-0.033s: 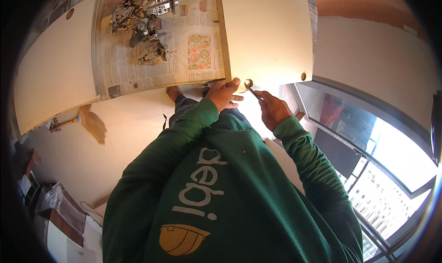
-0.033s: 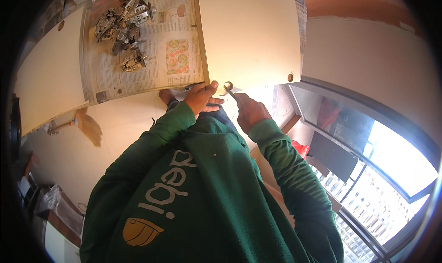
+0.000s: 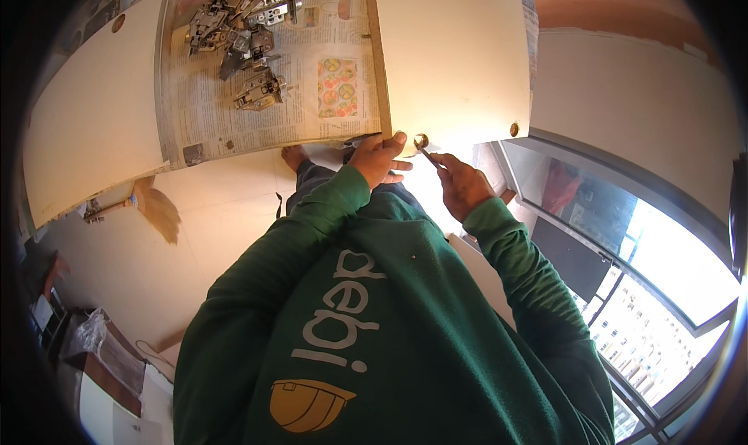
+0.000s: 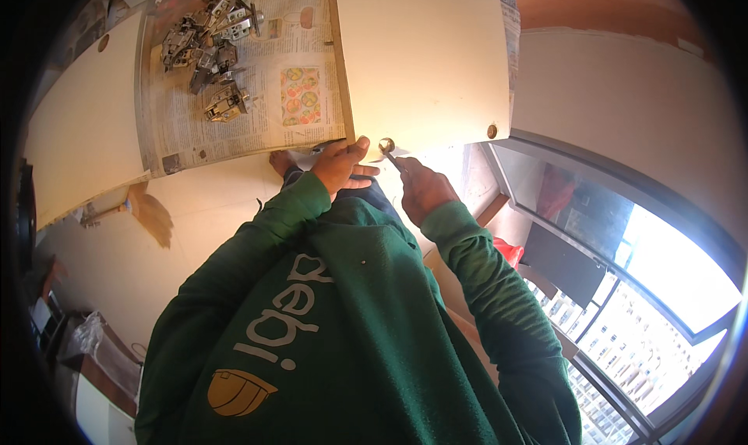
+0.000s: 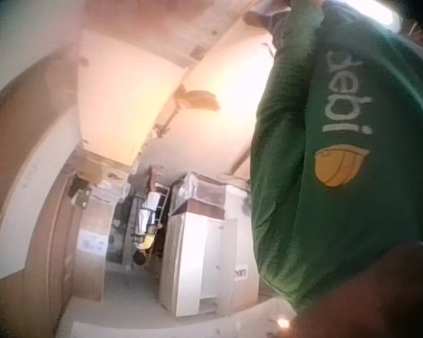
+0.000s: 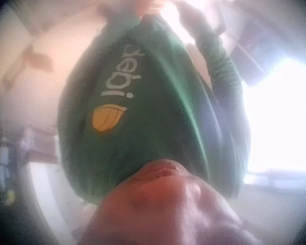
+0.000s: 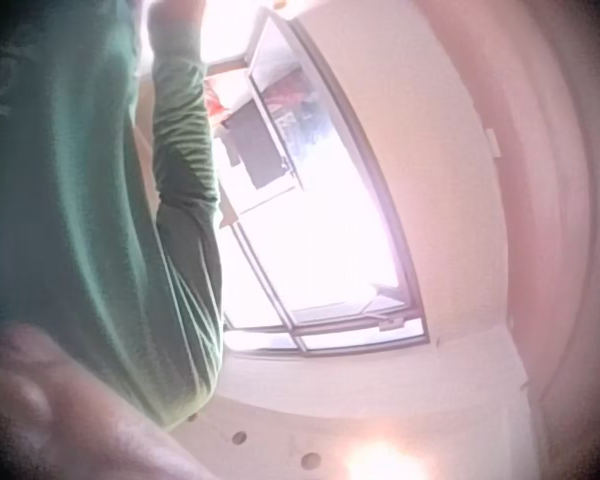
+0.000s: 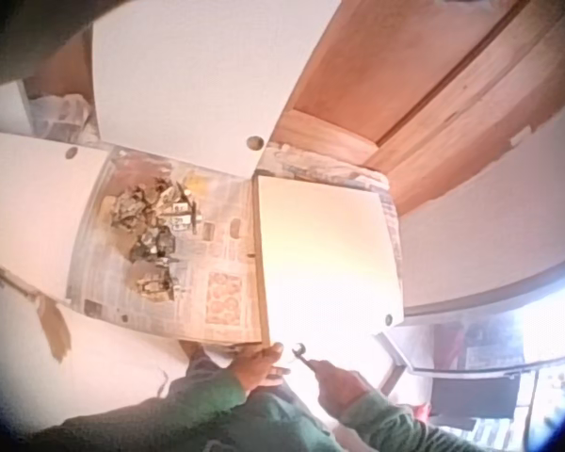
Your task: The person uses a screwdriver to tighten screws into pre-drilled holes on a white cabinet door. They repeatedly insert the tool, turn it to secure the fasteners, and move to adjacent holes on the same panel. Another person is visible in the background working on a separate piece of furniture.
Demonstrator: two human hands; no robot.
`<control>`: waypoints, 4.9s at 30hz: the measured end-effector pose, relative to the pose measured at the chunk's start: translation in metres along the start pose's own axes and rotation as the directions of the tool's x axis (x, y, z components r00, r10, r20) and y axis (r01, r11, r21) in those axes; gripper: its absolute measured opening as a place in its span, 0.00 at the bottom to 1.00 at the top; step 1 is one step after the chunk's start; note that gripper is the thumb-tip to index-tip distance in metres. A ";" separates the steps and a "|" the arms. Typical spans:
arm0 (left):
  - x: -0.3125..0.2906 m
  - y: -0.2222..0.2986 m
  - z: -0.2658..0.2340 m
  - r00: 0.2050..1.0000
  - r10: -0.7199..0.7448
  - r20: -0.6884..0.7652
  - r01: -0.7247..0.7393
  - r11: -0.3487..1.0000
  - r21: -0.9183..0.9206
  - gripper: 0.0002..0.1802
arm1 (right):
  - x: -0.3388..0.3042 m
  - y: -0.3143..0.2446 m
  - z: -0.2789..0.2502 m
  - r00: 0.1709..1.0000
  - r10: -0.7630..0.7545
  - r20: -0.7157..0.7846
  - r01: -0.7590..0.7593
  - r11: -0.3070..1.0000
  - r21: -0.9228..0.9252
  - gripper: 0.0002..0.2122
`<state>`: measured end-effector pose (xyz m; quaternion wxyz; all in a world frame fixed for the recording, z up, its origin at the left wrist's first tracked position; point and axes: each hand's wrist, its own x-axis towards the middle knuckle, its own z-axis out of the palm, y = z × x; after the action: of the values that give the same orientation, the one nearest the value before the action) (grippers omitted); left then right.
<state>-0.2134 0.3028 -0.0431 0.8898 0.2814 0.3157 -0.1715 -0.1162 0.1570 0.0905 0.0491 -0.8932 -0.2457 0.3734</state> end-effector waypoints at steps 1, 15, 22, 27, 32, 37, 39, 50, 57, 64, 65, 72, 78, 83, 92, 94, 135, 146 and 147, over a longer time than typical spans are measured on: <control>0.000 0.001 0.000 1.000 0.000 -0.004 0.000 1.000 0.001 0.32 | 0.002 -0.001 0.000 1.000 0.014 0.015 -0.015 1.000 0.014 0.15; 0.001 0.001 0.001 0.999 0.021 -0.033 -0.020 1.000 0.022 0.29 | 0.011 0.012 0.004 0.998 -0.019 0.060 0.008 0.983 0.182 0.15; 0.002 0.000 0.000 1.000 0.005 -0.020 -0.005 0.999 0.037 0.27 | 0.014 0.019 0.015 0.998 -0.070 -0.002 0.069 0.981 0.181 0.13; 0.004 -0.001 0.001 1.000 0.011 -0.027 -0.010 0.999 0.044 0.26 | 0.016 -0.001 0.013 1.000 0.019 0.016 -0.020 0.998 0.053 0.12; 0.001 0.004 0.001 1.000 0.005 -0.014 -0.005 0.999 0.046 0.26 | 0.021 0.002 0.000 0.999 0.039 0.022 -0.040 0.999 0.035 0.13; -0.001 0.006 0.003 0.999 -0.011 -0.040 0.013 0.999 0.049 0.26 | 0.007 -0.029 -0.036 0.987 0.131 0.095 -0.098 0.951 -0.294 0.21; -0.001 0.006 0.002 0.999 -0.009 -0.036 0.010 1.000 0.029 0.25 | 0.005 -0.026 -0.028 0.992 0.102 0.079 -0.070 0.941 -0.330 0.22; 0.010 -0.008 -0.005 0.999 0.046 -0.009 -0.046 0.999 -0.023 0.24 | 0.015 -0.055 -0.022 0.961 0.242 0.135 -0.130 0.823 -0.554 0.20; 0.005 0.000 -0.002 0.999 0.038 -0.022 -0.038 0.999 0.019 0.23 | 0.010 -0.050 -0.024 0.974 0.218 0.068 -0.137 0.793 -0.594 0.18; 0.005 0.001 -0.003 1.000 -0.023 -0.012 0.023 1.000 0.007 0.23 | 0.008 -0.056 -0.020 0.970 0.232 0.072 -0.145 0.791 -0.594 0.18; 0.006 0.002 -0.003 0.999 -0.034 -0.004 0.034 0.999 0.012 0.23 | 0.008 -0.056 -0.019 0.970 0.230 0.075 -0.142 0.790 -0.597 0.18; 0.008 -0.006 -0.005 0.998 0.043 0.037 -0.045 0.998 0.047 0.22 | 0.021 -0.066 -0.016 0.966 0.253 0.061 -0.154 0.743 -0.651 0.18; 0.009 -0.003 -0.010 0.997 0.004 0.073 -0.008 0.999 0.053 0.21 | 0.005 -0.053 -0.022 0.982 0.184 0.038 -0.126 0.797 -0.590 0.17; 0.009 -0.003 -0.010 0.999 -0.014 0.044 0.010 0.995 0.100 0.22 | 0.006 -0.058 -0.022 0.977 0.211 0.022 -0.161 0.804 -0.573 0.18; 0.013 -0.014 -0.013 0.997 0.052 0.059 -0.054 0.998 0.031 0.21 | 0.014 -0.064 -0.011 0.961 0.268 0.062 -0.179 0.781 -0.599 0.18; 0.010 -0.008 -0.008 0.997 0.051 0.064 -0.054 0.998 0.043 0.20 | 0.018 -0.067 -0.007 0.957 0.289 0.036 -0.200 0.741 -0.641 0.19; 0.013 -0.011 -0.008 0.997 0.053 0.060 -0.053 0.999 0.008 0.23 | 0.011 -0.058 -0.009 0.979 0.202 0.012 -0.143 0.735 -0.663 0.17; 0.008 0.001 -0.004 0.999 -0.036 0.030 0.035 0.999 0.030 0.22 | 0.006 -0.056 -0.012 0.984 0.175 0.018 -0.113 0.705 -0.700 0.17; 0.008 -0.002 -0.006 0.998 -0.044 0.038 0.043 0.999 0.018 0.21 | 0.007 -0.056 -0.011 0.985 0.171 0.016 -0.113 0.711 -0.695 0.17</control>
<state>-0.2113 0.3036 -0.0530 0.8893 0.2789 0.3030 -0.1990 -0.1268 0.2100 0.1093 -0.3258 -0.8477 -0.2994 0.2925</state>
